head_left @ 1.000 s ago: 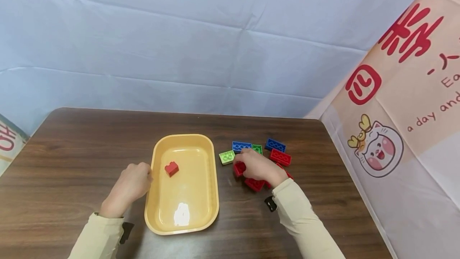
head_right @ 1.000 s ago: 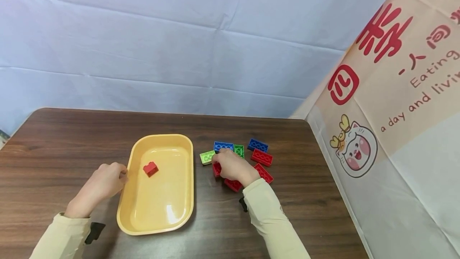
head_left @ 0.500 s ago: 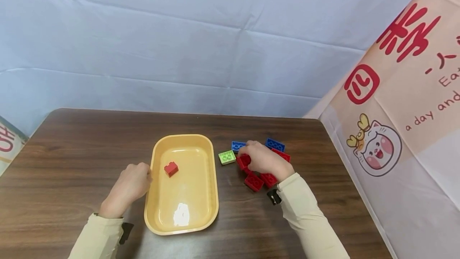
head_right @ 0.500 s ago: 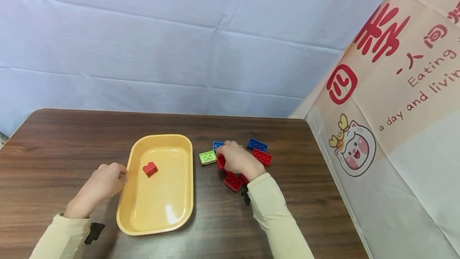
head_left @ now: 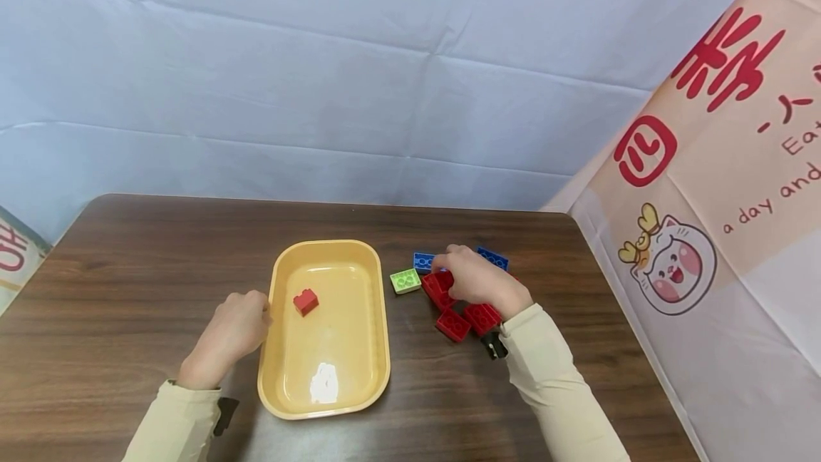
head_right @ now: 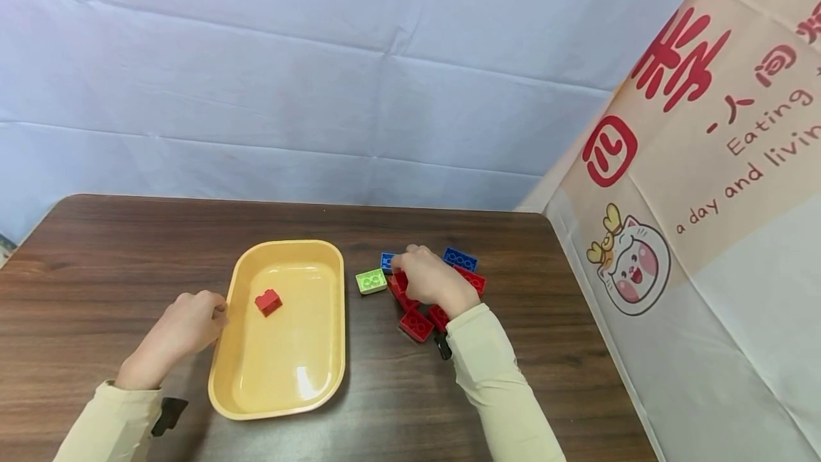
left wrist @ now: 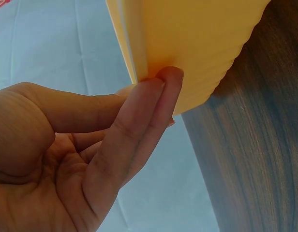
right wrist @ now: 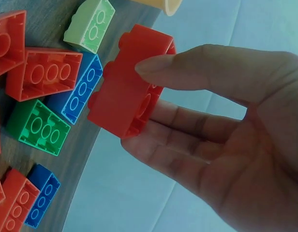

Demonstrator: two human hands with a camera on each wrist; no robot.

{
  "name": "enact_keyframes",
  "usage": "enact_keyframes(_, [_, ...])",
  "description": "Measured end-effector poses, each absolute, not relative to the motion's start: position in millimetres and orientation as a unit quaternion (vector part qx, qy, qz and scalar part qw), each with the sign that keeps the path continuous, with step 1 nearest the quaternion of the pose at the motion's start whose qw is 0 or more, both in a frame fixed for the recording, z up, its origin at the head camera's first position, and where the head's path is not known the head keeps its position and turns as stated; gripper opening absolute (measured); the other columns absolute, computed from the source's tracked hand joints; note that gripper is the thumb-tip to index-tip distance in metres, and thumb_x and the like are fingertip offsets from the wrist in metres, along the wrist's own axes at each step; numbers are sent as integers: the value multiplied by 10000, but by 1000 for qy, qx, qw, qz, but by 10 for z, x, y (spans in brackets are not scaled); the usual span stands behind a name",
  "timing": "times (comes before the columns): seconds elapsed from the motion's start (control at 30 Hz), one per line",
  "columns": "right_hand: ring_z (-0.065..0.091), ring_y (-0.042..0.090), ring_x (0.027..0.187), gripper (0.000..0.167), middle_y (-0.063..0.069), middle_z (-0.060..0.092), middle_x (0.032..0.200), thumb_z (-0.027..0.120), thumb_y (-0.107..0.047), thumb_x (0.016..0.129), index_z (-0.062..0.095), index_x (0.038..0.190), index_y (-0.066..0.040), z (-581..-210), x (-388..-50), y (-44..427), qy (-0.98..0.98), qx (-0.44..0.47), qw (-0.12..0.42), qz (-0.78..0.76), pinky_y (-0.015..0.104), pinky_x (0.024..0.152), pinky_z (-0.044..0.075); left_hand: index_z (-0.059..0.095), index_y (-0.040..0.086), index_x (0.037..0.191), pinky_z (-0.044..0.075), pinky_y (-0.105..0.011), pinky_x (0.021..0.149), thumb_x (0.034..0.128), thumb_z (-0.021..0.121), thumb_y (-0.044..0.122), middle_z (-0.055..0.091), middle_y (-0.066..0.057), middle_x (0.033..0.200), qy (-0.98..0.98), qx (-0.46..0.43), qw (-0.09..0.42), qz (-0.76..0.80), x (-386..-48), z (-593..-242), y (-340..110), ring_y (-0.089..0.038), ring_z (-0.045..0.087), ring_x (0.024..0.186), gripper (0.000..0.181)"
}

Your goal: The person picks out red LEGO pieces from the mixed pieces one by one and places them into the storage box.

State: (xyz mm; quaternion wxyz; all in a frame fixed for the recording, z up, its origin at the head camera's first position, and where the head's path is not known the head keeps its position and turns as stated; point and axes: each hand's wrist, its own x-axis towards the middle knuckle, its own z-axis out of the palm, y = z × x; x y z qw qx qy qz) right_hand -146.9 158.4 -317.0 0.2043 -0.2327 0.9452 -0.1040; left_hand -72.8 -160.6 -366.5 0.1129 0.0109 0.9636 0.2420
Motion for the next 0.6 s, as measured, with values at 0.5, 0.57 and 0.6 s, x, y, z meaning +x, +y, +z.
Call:
enact_keyframes(0.5, [484,235,915,417,132,520,1051,690,22,737,584,1136,-35,-3094,-1497,1584,949,-238,195,-75,277,652,486,507,56,602,320,-282,465,803,510,-15,385,-39,554,966,13,115,231,-732,-3663,-1602,-188,407,501,212])
enact_keyframes(0.57, [481,235,917,425,127,521,1043,697,17,726,585,1132,-41,-3070,-1498,1579,950,-237,191,-72,279,653,486,507,55,604,319,-282,465,805,513,-15,383,-38,555,966,12,118,231,-734,-3664,-1601,-186,406,500,212])
enact_keyframes(0.6, [481,236,916,425,125,523,1035,700,16,721,587,1126,-42,-3059,-1499,1577,950,-238,189,-70,282,656,487,509,55,606,319,-281,465,804,514,-15,384,-38,555,966,12,118,231,-734,-3663,-1601,-186,406,501,210])
